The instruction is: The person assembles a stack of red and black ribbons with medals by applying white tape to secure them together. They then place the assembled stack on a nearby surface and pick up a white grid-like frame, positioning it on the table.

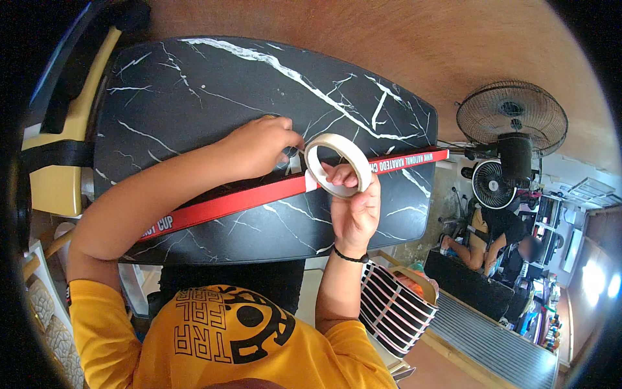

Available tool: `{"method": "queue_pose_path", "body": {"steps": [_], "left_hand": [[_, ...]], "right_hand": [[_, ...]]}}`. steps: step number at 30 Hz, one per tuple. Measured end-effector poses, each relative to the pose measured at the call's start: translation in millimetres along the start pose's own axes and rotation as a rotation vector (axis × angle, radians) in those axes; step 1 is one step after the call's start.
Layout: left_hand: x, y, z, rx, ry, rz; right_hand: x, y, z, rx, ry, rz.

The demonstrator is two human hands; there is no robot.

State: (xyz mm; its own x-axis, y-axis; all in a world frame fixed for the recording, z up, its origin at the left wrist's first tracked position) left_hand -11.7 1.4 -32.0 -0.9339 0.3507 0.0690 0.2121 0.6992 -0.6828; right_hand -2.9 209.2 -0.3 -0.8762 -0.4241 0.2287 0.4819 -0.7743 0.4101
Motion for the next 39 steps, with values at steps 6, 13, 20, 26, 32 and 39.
{"method": "queue_pose_path", "body": {"steps": [6,13,20,26,32,39], "left_hand": [[3.5,4.8,4.7,-0.031,0.155,0.008],[6.7,4.1,6.9,-0.136,0.178,0.035],[5.7,4.4,1.0,-0.433,0.038,0.096],[7.0,2.7,2.5,-0.473,0.04,0.035],[6.8,5.9,2.3,-0.517,-0.001,-0.018],[4.3,9.2,-0.8,-0.685,-0.013,0.017]], "right_hand": [[1.2,0.6,-2.5,-0.074,0.05,-0.016],[-3.1,-6.9,-1.3,-0.028,0.098,-0.02],[-7.0,-8.9,-5.1,0.055,0.028,-0.071],[-8.6,-7.6,-5.6,0.044,0.039,-0.105],[-9.6,-7.3,-6.4,0.034,0.041,-0.127],[-9.1,-7.9,-7.6,0.032,0.034,-0.115]]}}
Point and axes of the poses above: each hand's wrist, its own x-axis towards the middle knuckle, its own y-axis out of the palm, z = x × y, the point moved 2 cm from there along x, towards the middle knuckle, and after that the axes turned 2 degrees about y, right-handed, at the moved point
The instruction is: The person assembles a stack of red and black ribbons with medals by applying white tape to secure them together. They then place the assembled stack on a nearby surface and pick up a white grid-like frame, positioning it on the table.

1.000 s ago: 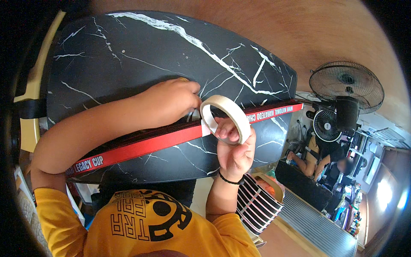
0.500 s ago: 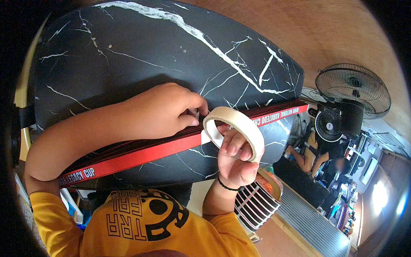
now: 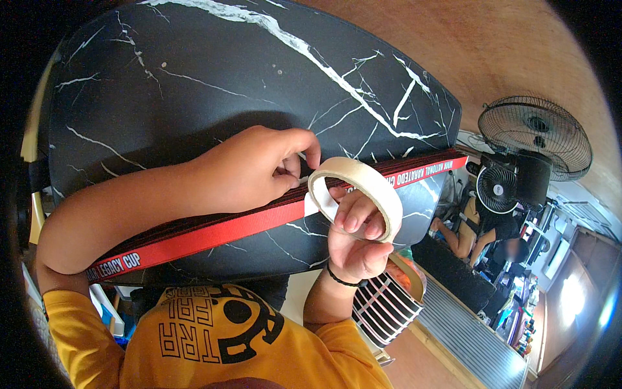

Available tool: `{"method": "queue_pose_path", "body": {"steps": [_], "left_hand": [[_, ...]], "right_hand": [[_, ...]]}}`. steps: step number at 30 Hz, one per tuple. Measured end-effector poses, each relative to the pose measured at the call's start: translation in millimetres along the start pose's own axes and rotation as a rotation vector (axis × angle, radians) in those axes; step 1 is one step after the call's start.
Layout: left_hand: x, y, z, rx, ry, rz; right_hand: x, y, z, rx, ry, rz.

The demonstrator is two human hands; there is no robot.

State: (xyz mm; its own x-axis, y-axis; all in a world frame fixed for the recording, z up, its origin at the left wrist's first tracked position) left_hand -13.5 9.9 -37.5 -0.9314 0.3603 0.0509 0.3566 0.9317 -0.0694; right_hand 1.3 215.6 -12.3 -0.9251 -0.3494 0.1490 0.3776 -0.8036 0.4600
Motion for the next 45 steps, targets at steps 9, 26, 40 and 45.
{"method": "queue_pose_path", "body": {"steps": [9,26,40,45], "left_hand": [[-3.7,7.8,-0.8,-0.129,-0.006,-0.013],[-29.1,14.9,-6.5,-0.485,0.198,-0.024],[-31.9,11.2,-27.1,-0.209,0.1,-0.097],[-68.7,20.2,-59.8,0.698,-0.077,-0.04]], "right_hand": [[0.6,-0.5,-3.7,0.028,0.001,0.004],[-2.3,-5.1,-7.5,0.097,-0.019,-0.025],[-0.3,-1.4,-8.2,0.097,-0.015,-0.024],[-1.0,-1.1,-8.6,0.053,-0.034,-0.03]]}}
Point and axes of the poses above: each hand's wrist, its own x-axis towards the middle knuckle, its own y-axis out of the palm, z = x × y, the point moved 2 cm from there along x, towards the middle knuckle, and after that the axes turned 2 degrees about y, right-handed, at the moved point
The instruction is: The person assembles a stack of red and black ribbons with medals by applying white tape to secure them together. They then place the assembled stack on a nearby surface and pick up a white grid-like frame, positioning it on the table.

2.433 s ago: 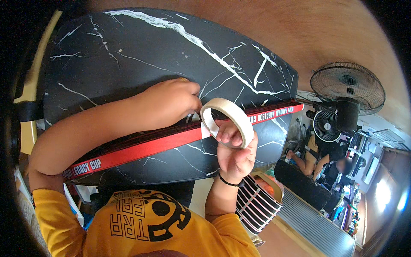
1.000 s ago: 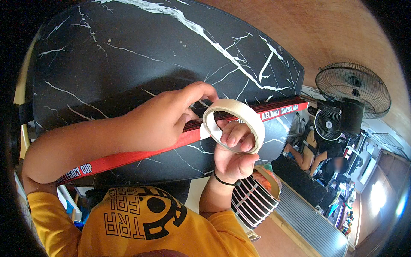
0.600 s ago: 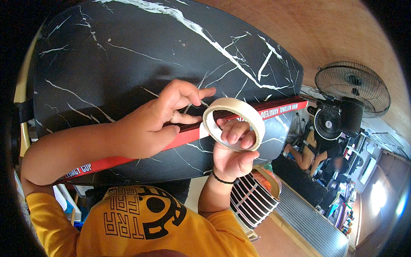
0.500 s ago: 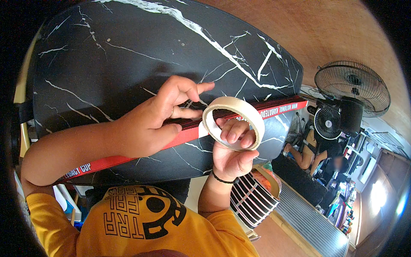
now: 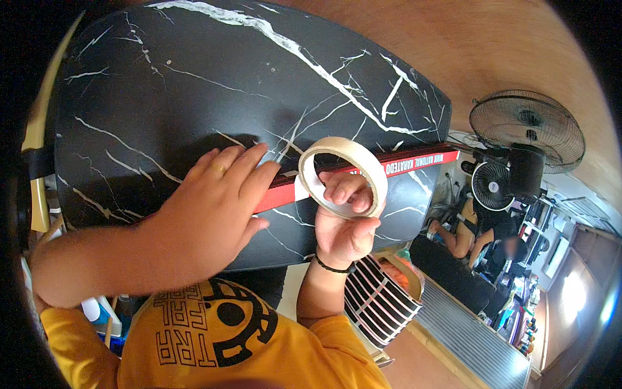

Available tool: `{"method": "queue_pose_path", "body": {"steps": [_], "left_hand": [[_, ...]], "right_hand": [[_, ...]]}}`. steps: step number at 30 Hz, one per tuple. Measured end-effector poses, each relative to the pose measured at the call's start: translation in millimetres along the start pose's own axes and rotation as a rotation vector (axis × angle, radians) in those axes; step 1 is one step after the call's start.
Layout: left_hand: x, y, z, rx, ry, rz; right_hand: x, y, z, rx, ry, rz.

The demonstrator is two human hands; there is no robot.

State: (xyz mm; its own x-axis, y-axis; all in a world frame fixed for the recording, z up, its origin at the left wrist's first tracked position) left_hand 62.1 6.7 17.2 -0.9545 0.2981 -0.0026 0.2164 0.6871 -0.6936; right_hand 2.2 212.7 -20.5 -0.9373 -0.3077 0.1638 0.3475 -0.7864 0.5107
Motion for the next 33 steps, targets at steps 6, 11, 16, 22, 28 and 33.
{"method": "queue_pose_path", "body": {"steps": [6,11,16,22,28,33], "left_hand": [[-13.6,18.5,-35.9,0.311,-0.168,-0.137],[-5.1,25.8,-14.4,0.068,-0.296,-0.101],[13.6,9.3,3.6,-0.008,-0.28,0.109],[38.3,-1.6,14.7,-0.027,-0.399,0.407],[22.3,7.6,12.6,-0.099,-0.35,0.19],[10.1,20.8,8.4,-0.059,-0.355,0.001]], "right_hand": [[3.7,3.6,-1.6,0.006,-0.024,0.06],[5.1,12.2,2.7,-0.084,0.017,0.081],[8.6,14.9,4.3,-0.057,0.038,0.084],[13.5,11.2,5.7,0.073,0.09,0.107],[10.8,5.9,14.5,0.112,0.101,0.115],[3.4,7.5,24.0,0.115,0.093,0.126]]}}
Point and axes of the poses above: each hand's wrist, its own x-axis towards the middle knuckle, its own y-axis out of the palm, z = x × y, the point moved 2 cm from there along x, towards the middle knuckle, and after that the axes turned 2 degrees about y, right-handed, at the moved point
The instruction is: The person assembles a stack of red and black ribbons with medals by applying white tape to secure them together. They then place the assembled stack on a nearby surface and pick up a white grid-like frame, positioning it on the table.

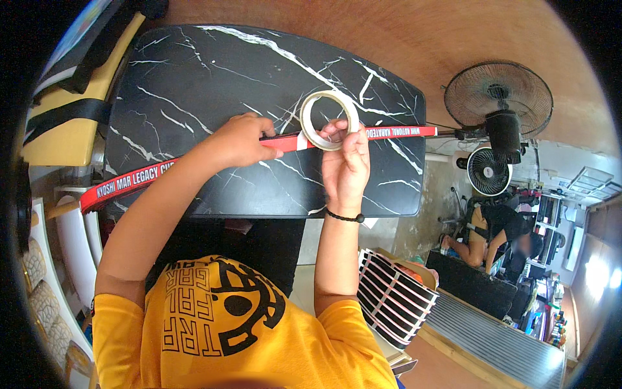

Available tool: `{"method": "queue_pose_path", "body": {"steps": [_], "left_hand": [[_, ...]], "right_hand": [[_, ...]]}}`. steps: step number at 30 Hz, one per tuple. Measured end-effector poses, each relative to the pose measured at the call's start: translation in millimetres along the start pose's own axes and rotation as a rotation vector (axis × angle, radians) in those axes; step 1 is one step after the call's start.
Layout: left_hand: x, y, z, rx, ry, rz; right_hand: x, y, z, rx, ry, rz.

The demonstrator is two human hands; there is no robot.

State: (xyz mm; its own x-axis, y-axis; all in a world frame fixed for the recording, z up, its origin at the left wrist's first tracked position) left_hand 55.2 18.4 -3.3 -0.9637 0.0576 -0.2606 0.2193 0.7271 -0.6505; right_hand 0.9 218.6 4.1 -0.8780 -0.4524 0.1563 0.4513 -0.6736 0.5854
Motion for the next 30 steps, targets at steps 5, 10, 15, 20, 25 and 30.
{"method": "queue_pose_path", "body": {"steps": [5,10,15,20,25,30], "left_hand": [[-1.6,0.7,-1.4,0.05,-0.022,0.004],[3.4,-3.3,-0.6,0.023,-0.003,0.059],[11.8,-1.0,6.6,-0.13,-0.081,0.137],[17.4,3.8,10.8,-0.154,-0.096,0.167],[18.2,3.8,9.8,-0.122,-0.125,0.162],[19.2,4.3,8.4,-0.066,-0.108,0.098]], "right_hand": [[-5.1,13.0,11.7,-0.147,-0.017,0.038],[-3.4,27.1,17.4,-0.263,-0.017,0.051],[-0.3,33.3,15.7,-0.263,-0.019,0.072],[18.8,26.0,3.9,-0.214,0.032,0.04],[40.0,11.2,-8.2,-0.242,0.148,0.053],[45.4,3.0,-15.6,-0.269,0.177,0.074]]}}
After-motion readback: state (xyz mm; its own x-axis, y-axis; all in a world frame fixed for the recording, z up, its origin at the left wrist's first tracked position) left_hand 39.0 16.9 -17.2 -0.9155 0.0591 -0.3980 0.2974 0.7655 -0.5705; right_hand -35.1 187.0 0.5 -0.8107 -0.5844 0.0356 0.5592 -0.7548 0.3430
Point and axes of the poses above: each hand's wrist, its own x-axis towards the middle knuckle, its own y-axis out of the palm, z = x × y, the point moved 2 cm from there along x, towards the middle knuckle, and after that the axes turned 2 degrees about y, right-handed, at the moved point
